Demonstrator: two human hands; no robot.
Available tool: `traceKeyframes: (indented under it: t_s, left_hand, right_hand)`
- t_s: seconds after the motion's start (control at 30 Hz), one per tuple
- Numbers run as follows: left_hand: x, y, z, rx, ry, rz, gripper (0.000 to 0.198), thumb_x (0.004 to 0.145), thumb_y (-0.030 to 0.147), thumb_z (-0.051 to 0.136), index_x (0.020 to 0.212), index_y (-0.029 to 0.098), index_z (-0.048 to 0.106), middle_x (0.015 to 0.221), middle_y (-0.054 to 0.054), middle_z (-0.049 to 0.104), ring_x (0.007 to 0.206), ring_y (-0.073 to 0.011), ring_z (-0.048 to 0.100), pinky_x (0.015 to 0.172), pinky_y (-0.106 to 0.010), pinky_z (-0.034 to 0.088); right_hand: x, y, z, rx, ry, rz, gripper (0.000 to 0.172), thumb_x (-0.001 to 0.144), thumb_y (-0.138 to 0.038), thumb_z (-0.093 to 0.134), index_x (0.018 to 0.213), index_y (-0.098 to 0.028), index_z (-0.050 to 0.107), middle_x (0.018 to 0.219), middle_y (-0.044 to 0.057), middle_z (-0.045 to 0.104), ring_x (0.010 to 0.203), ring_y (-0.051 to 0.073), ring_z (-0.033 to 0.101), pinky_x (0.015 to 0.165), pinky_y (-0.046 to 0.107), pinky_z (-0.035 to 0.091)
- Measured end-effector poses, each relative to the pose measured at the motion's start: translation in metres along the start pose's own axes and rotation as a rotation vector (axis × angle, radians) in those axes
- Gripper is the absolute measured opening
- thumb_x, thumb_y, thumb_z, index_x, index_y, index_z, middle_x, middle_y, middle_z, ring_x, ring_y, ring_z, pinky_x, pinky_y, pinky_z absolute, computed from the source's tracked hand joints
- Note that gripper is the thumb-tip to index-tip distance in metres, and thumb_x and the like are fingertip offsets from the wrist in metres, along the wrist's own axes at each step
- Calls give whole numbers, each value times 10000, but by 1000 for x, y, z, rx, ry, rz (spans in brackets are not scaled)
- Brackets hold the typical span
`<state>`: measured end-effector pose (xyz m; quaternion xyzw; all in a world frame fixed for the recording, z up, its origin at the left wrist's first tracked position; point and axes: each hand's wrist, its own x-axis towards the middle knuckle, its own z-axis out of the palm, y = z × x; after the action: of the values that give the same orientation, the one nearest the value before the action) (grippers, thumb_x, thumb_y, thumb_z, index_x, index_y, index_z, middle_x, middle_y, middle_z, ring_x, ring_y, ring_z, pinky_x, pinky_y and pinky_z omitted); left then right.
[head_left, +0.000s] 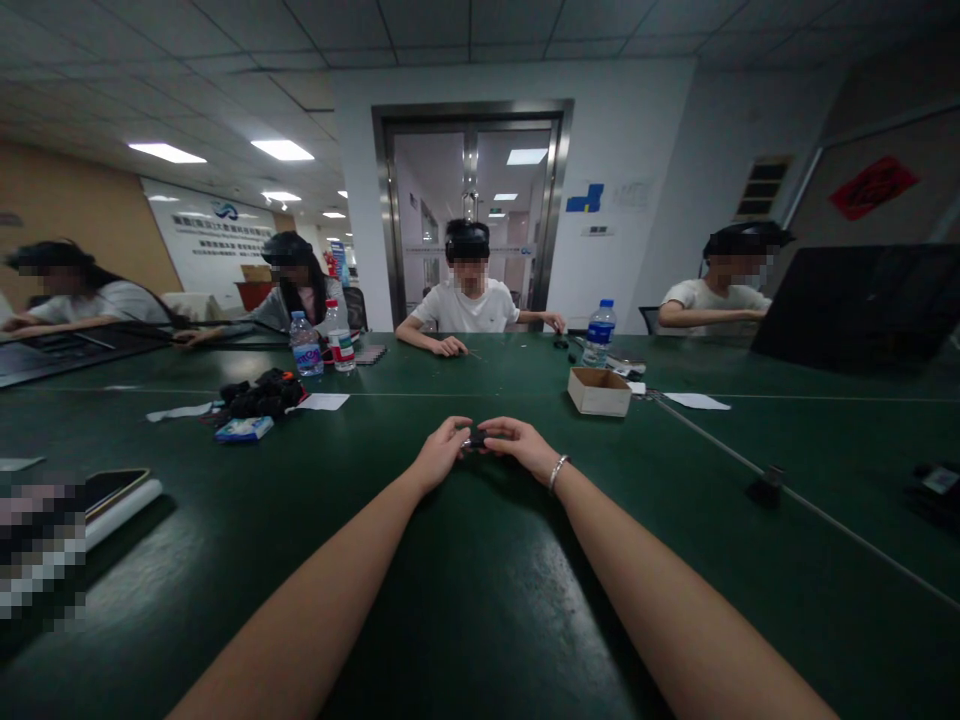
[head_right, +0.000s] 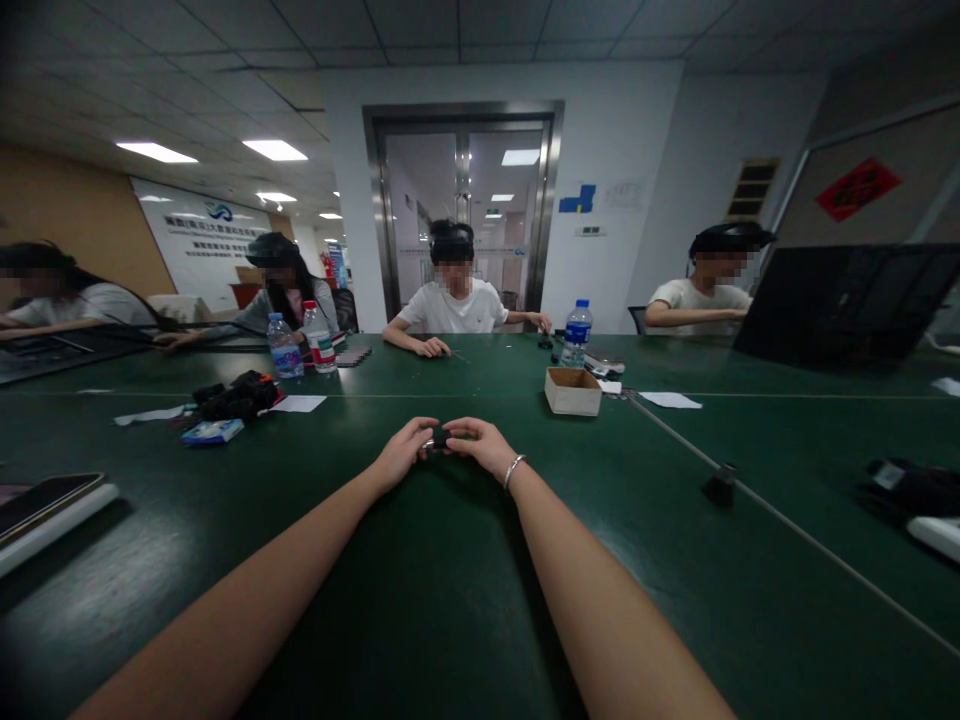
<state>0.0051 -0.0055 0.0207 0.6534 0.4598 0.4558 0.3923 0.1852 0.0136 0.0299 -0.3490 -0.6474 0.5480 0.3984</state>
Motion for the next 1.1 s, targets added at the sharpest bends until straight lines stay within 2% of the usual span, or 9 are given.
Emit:
traceKeyframes:
  t_s: [0.07, 0.17, 0.37, 0.57, 0.7, 0.87, 1.1]
  left_hand:
    - [0, 0, 0, 14, -14, 24, 357, 763, 327, 496, 1081, 165, 512, 689, 13, 537, 614, -107, 493, 605, -230, 389]
    - [0, 1, 0, 3, -42, 13, 362, 788, 325, 449, 1101, 148, 497, 643, 14, 524, 606, -116, 488, 609, -241, 391]
    - [1, -3, -1, -2, 9, 15, 339, 778, 309, 475, 1083, 166, 515, 699, 11, 532, 603, -104, 488, 593, -230, 390]
    - [13, -16, -2, -71, 67, -46, 334, 821, 353, 426, 1059, 139, 521, 639, 1, 554, 571, -101, 508, 561, -220, 393]
    - [16, -20, 1, -47, 85, -51, 308, 793, 344, 482, 1013, 138, 546, 629, -4, 576, 570, -102, 523, 578, -224, 404]
    - [6, -10, 4, 53, 84, -29, 287, 773, 291, 497, 1010, 140, 556, 622, -5, 592, 580, -113, 539, 613, -239, 423]
    - [-20, 1, 8, 114, 74, -38, 313, 791, 368, 446, 981, 152, 568, 628, -10, 601, 589, -123, 553, 608, -241, 424]
  right_hand:
    - [0, 0, 0, -1, 4, 0, 338, 647, -218, 702, 971, -181, 612, 962, 53, 659, 737, 129, 642, 618, 233, 468]
    - [0, 0, 0, -10, 15, -1, 327, 654, -206, 695, 968, -177, 609, 963, 51, 654, 732, 120, 643, 609, 221, 459]
    - [1, 2, -1, -23, 35, 15, 325, 669, -198, 681, 982, -169, 602, 980, 62, 647, 734, 116, 648, 605, 211, 457]
    - [6, 7, 3, -48, 66, -10, 322, 640, -189, 698, 944, -158, 599, 891, 46, 653, 677, 111, 645, 584, 210, 458]
    - [9, 11, 5, -59, 109, -21, 311, 621, -201, 703, 909, -148, 596, 813, 26, 650, 622, 106, 636, 581, 221, 461]
    - [7, 15, 7, -59, 144, -51, 312, 614, -234, 694, 900, -150, 602, 728, 9, 651, 604, 114, 629, 605, 247, 474]
    - [-7, 17, 22, -17, 191, -57, 237, 624, -212, 674, 840, -143, 605, 656, -4, 633, 561, 113, 616, 641, 283, 507]
